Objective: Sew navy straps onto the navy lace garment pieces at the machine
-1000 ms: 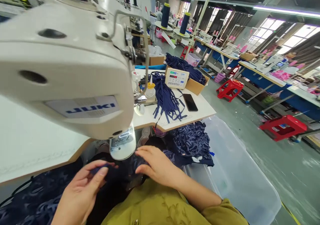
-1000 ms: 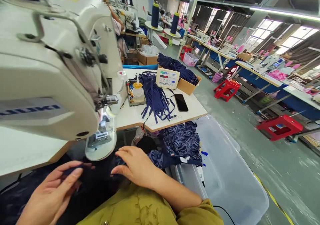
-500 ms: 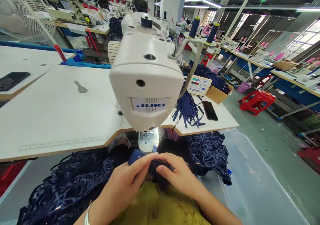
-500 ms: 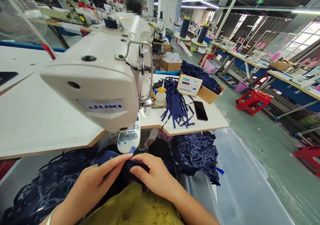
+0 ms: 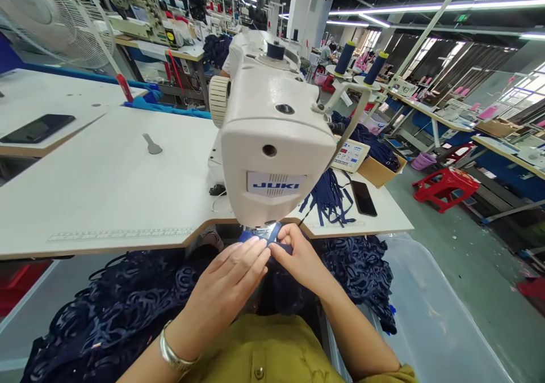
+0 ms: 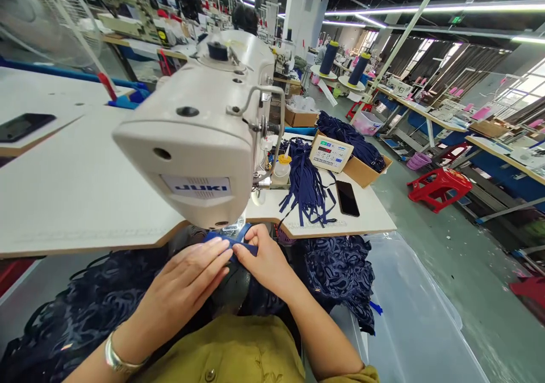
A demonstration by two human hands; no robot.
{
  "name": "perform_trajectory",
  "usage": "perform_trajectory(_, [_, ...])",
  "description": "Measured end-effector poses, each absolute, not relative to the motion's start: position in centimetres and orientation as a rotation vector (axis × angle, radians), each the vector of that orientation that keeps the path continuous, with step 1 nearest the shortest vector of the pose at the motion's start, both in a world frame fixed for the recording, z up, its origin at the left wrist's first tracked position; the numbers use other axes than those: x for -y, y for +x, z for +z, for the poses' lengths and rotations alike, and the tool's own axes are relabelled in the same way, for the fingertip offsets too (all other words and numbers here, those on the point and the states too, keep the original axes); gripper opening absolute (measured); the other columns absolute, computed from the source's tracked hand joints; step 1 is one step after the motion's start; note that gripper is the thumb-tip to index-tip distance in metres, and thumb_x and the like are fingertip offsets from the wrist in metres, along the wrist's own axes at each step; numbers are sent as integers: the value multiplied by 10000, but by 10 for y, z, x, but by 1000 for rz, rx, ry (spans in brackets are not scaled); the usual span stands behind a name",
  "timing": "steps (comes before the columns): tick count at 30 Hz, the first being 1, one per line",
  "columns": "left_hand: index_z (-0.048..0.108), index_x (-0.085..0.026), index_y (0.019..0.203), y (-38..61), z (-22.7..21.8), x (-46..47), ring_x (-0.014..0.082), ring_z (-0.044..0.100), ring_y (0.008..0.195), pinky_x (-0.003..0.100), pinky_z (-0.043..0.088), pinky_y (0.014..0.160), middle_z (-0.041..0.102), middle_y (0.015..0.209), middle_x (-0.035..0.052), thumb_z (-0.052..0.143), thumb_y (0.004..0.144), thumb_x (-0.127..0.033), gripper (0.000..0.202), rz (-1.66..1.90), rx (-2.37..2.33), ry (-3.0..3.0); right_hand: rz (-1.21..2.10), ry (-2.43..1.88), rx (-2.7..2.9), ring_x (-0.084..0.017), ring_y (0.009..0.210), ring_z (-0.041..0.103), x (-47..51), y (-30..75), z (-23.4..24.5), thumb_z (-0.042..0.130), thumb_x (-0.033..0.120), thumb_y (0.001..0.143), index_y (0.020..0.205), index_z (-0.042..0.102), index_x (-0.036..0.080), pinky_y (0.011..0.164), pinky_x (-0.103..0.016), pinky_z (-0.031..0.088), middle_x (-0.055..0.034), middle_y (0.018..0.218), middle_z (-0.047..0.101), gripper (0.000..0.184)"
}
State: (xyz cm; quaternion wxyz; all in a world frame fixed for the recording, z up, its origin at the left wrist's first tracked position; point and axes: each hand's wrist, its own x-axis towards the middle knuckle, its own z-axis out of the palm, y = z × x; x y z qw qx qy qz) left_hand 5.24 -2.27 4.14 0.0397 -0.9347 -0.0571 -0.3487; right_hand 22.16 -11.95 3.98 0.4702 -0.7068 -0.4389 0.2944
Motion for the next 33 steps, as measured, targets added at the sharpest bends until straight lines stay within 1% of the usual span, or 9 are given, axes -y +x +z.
perform_trajectory(1, [545,-109,1250,53,40,22,223,517,1206,366,363,1041,597,1269,121,553,894,-181,363,-1023,123,-2876,735,-1699,1072,-118,627,461,118,225,40,575,334,853,935,445,227,614,-239,370,70,686,444,188])
perform_trajectory(3, [558,-119,1235,55,36,23,213,511,1229,365,336,1047,596,1290,103,508,923,-195,325,-996,165,-2898,729,-1628,1073,-119,639,461,115,230,41,512,296,887,1001,421,224,634,-242,384,69,693,432,163])
perform_trajectory(5, [573,-165,1222,56,31,25,210,528,1218,381,316,1036,592,1306,79,485,941,-225,301,-1036,274,-2912,690,-1581,1123,-122,678,479,114,234,42,462,248,908,1075,419,218,677,-249,397,56,729,452,176])
perform_trajectory(7, [561,-210,1248,56,27,27,211,542,1208,393,299,1024,575,1328,70,479,948,-259,315,-1087,376,-2907,636,-1591,1213,-132,755,505,113,237,44,459,214,907,1099,465,216,732,-261,403,31,798,499,192])
perform_trajectory(11, [492,-223,1335,57,23,32,218,535,1221,362,311,1003,556,1346,92,498,939,-260,398,-1110,470,-2899,503,-1646,1370,-155,856,519,106,239,48,468,198,914,986,571,215,796,-278,406,-5,890,563,126])
perform_trajectory(16, [489,-224,1343,58,21,35,237,512,1248,358,319,1003,521,1380,106,512,929,-243,415,-1026,524,-2906,405,-1674,1484,-168,854,541,98,240,47,444,205,933,878,602,212,788,-292,424,-25,866,593,167])
perform_trajectory(23, [465,-245,1359,58,20,39,221,534,1221,379,280,993,517,1384,88,486,945,-251,415,-1005,594,-2835,372,-1699,1474,-177,876,549,95,239,47,430,201,937,813,590,207,788,-303,426,-37,885,611,202])
perform_trajectory(29, [479,-194,1350,59,25,39,239,527,1230,367,340,960,519,1377,121,507,930,-236,423,-990,556,-2824,349,-1692,1461,-170,845,535,93,238,45,425,178,932,751,554,205,774,-302,417,-30,851,595,224])
perform_trajectory(33, [481,-196,1347,59,26,41,238,531,1227,363,352,969,526,1370,120,494,935,-236,414,-1001,576,-2814,336,-1697,1447,-165,798,525,92,237,42,433,160,915,692,520,204,734,-293,409,-19,791,575,243])
